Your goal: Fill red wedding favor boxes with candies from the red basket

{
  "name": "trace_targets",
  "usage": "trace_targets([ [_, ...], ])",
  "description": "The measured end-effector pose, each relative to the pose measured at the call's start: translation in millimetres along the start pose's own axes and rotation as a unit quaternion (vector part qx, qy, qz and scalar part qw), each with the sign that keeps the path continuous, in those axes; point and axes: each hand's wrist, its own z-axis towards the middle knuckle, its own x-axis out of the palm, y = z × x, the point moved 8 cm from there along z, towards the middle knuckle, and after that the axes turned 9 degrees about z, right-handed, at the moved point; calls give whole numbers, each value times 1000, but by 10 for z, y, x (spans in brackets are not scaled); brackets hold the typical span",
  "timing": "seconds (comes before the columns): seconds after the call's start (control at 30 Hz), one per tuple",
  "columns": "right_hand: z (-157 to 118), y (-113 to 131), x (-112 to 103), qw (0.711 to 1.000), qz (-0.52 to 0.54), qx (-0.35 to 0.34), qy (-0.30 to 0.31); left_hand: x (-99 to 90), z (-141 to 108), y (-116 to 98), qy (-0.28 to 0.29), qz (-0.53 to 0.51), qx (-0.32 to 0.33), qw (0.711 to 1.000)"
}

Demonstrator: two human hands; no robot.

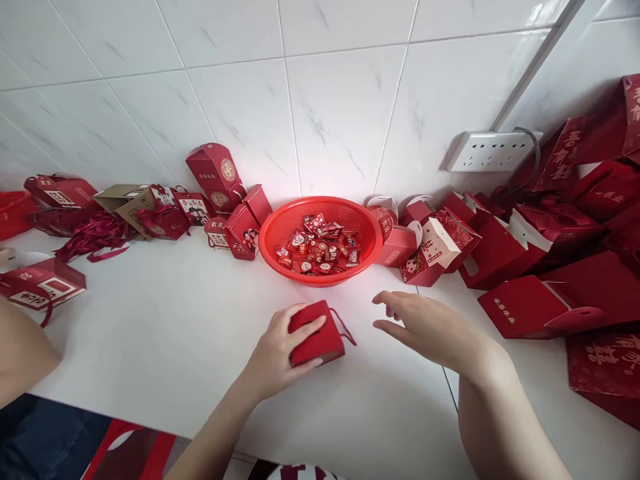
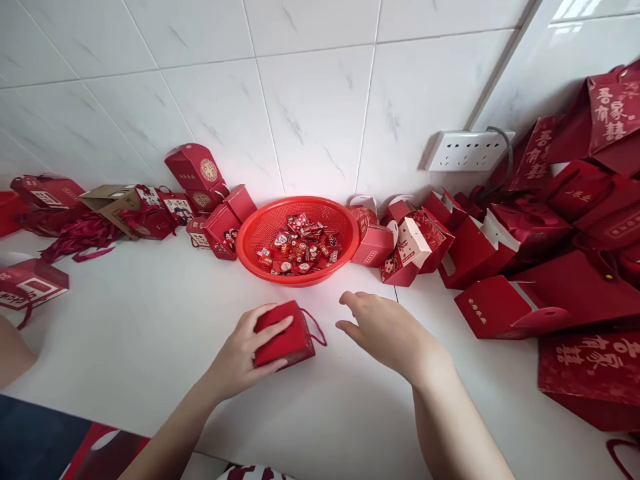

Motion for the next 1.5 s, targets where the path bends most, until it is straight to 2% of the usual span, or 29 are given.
trace_targets([
  [0.07, -12, 1, -4, 1000, 5, 2, 10, -142, -132, 291, -53, -94, -79, 991],
  [0.1, -16, 1, -8, 1000, 7, 2, 13, -221, -203, 456, -89, -154, -125, 976],
  [0.17, -22, -2, -14, 1000, 8, 2, 11, -361, -335, 763, -157, -272, -204, 927],
  [0.23, -25, -5, -3, 1000, 6, 0, 11, -451, -417, 979, -183, -335, -262, 886],
  [0.27, -26, -6, 11, 1000, 6, 0, 14, -495, -439, 1052, -187, -339, -284, 877],
  [0.33, -26, -6, 46, 1000, 6, 0, 21, -611, -465, 1150, -197, -281, -314, 885],
  [0.43, -20, -1, 78, 1000, 6, 1, 20, -809, -498, 1215, -244, -61, -330, 910],
  [0.5, -15, 10, 85, 1000, 4, -2, 19, -822, -497, 1242, -255, 76, -320, 909],
  [0.6, -6, 9, 91, 1000, 4, 4, 28, -715, -492, 1374, -239, 154, -281, 916],
  [0.7, 5, -21, 79, 999, -1, 21, 34, -678, -518, 1599, -182, 139, -249, 941],
  [0.77, 14, -39, 71, 999, -5, 27, 34, -705, -526, 1722, -120, 105, -230, 960],
  [0.83, 26, -51, 71, 999, -3, 26, 34, -821, -531, 1768, -105, 90, -217, 966],
  [0.93, 47, -63, 81, 999, 3, 23, 32, -1073, -535, 1732, -185, 118, -226, 949],
  [1.0, 60, -72, 93, 999, 4, 24, 32, -1124, -518, 1708, -208, 161, -248, 932],
  [1.1, 78, -92, 107, 999, -1, 31, 34, -1021, -491, 1822, -146, 216, -298, 918],
  [1.2, 90, -120, 108, 999, 0, 36, 38, -912, -531, 2034, -82, 194, -325, 922],
  [1.3, 113, -100, 139, 998, 1, 33, 45, -883, -581, 2179, -32, 189, -332, 924],
  [1.4, 185, 108, 349, 998, 4, -13, 64, -880, -580, 2243, 16, 221, -345, 912],
  [1.5, 319, 521, 820, 984, 52, -138, 97, -876, -503, 2277, 21, 231, -356, 905],
])
